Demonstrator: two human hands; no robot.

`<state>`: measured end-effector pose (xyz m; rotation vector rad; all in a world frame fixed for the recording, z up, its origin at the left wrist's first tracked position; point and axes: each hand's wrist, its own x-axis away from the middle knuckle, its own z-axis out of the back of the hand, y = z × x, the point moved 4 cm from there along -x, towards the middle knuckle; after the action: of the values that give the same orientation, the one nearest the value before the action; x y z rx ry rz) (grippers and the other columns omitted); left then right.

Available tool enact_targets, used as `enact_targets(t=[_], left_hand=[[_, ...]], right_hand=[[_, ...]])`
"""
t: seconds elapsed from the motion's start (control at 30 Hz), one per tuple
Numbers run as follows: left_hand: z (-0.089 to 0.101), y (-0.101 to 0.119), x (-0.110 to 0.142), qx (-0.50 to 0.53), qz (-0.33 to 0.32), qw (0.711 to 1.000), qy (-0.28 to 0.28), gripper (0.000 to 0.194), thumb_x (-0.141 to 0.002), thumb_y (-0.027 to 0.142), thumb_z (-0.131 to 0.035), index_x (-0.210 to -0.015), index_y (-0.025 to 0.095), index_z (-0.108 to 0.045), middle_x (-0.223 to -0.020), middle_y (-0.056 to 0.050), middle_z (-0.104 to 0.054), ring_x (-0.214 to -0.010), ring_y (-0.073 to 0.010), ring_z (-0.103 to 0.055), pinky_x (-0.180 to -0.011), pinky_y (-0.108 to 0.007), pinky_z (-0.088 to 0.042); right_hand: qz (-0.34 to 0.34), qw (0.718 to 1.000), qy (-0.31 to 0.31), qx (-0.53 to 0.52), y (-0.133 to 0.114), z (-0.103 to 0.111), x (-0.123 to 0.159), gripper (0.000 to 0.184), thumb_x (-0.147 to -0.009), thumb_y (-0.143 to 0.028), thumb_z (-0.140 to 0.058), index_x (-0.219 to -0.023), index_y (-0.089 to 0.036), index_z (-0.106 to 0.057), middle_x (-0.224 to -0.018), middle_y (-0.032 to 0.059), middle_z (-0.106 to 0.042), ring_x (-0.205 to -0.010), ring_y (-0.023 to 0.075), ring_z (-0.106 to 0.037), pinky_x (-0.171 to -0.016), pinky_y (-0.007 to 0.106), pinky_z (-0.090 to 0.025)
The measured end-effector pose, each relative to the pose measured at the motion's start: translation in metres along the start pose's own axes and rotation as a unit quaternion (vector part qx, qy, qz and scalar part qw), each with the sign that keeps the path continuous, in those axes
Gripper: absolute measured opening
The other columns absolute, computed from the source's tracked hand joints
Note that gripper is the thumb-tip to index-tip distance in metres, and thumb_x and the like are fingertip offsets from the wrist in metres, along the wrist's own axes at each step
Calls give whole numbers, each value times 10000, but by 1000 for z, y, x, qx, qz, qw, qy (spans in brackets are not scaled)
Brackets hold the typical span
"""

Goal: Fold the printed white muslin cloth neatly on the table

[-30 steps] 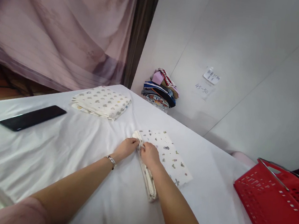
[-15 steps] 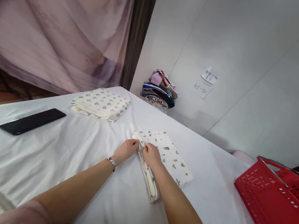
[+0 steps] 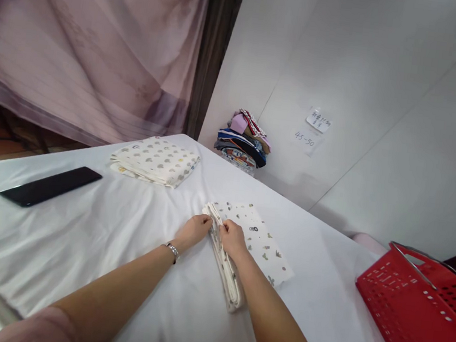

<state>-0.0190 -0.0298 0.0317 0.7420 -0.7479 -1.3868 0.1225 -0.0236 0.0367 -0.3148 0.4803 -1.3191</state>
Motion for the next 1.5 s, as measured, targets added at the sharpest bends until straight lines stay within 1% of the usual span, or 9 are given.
enact_targets(t=[0.23,0.4,0.53,0.67,0.87,1.03,1.2,1.4,1.5], left_hand=[[-1,-1,0,11,-15,1000,-2,224,-772,224,-414,-591,180,-539,-574,3,-550,-534,-107,-450,-523,-220,-270],[-4,-4,-2,16,-17,1000,9,227,-774,221,-416,-586,178,-536,-563,11,-537,-526,-103,-439,-515,-216,-276],[-5,-5,-4,15,-21,1000,3,227,-776,221,-425,-585,173,-537,-576,12,-543,-539,-101,-445,-508,-210,-274],[-6,-6,-6,24,-8,1000,1,227,-770,231,-437,-577,169,-541,-577,7,-543,-546,-104,-445,-502,-207,-274],[-7,-8,-7,56,-13,998,-12,210,-755,238,-441,-590,168,-552,-586,10,-549,-554,-105,-463,-514,-204,-296],[-6,-8,-7,60,-13,998,-19,227,-749,267,-444,-550,172,-499,-532,29,-483,-541,-104,-441,-503,-209,-287],[-10,-8,-9,92,-17,995,-35,235,-746,271,-429,-544,168,-490,-510,42,-419,-523,-96,-396,-497,-204,-290],[-10,-10,-8,123,-16,992,-4,236,-753,286,-429,-616,157,-571,-568,27,-505,-565,-104,-443,-528,-206,-329],[-10,-8,-7,112,-22,993,-5,258,-765,302,-428,-606,159,-573,-553,28,-494,-561,-103,-440,-531,-205,-330]], right_hand=[[15,1000,12,-10,-8,1,1,153,-786,-229,-460,-697,-194,-580,-585,-39,-528,-567,107,-456,-550,190,-305],[12,1000,17,6,-9,1,0,166,-805,-235,-450,-739,-194,-597,-620,-27,-565,-578,110,-466,-554,193,-307],[11,999,0,41,-12,0,0,158,-813,-225,-460,-764,-192,-606,-682,-5,-603,-611,118,-481,-574,206,-305],[18,996,-21,79,-18,1,0,131,-816,-210,-475,-802,-187,-604,-777,23,-629,-710,134,-516,-631,220,-311],[16,991,-52,125,-22,4,1,147,-804,-307,-532,-875,-187,-579,-881,52,-628,-807,166,-540,-652,239,-313],[24,990,-63,123,-21,4,-1,81,-809,-220,-494,-818,-189,-569,-826,39,-626,-763,157,-540,-633,241,-296],[47,993,-49,101,-19,7,-5,107,-803,-170,-470,-758,-186,-566,-757,19,-613,-710,137,-516,-631,226,-295],[35,994,-53,94,-18,9,-5,105,-797,-177,-479,-739,-188,-565,-732,16,-608,-682,136,-502,-614,224,-288],[37,993,-56,93,-19,9,-4,109,-793,-164,-472,-730,-186,-558,-730,18,-610,-686,139,-505,-619,229,-283]])
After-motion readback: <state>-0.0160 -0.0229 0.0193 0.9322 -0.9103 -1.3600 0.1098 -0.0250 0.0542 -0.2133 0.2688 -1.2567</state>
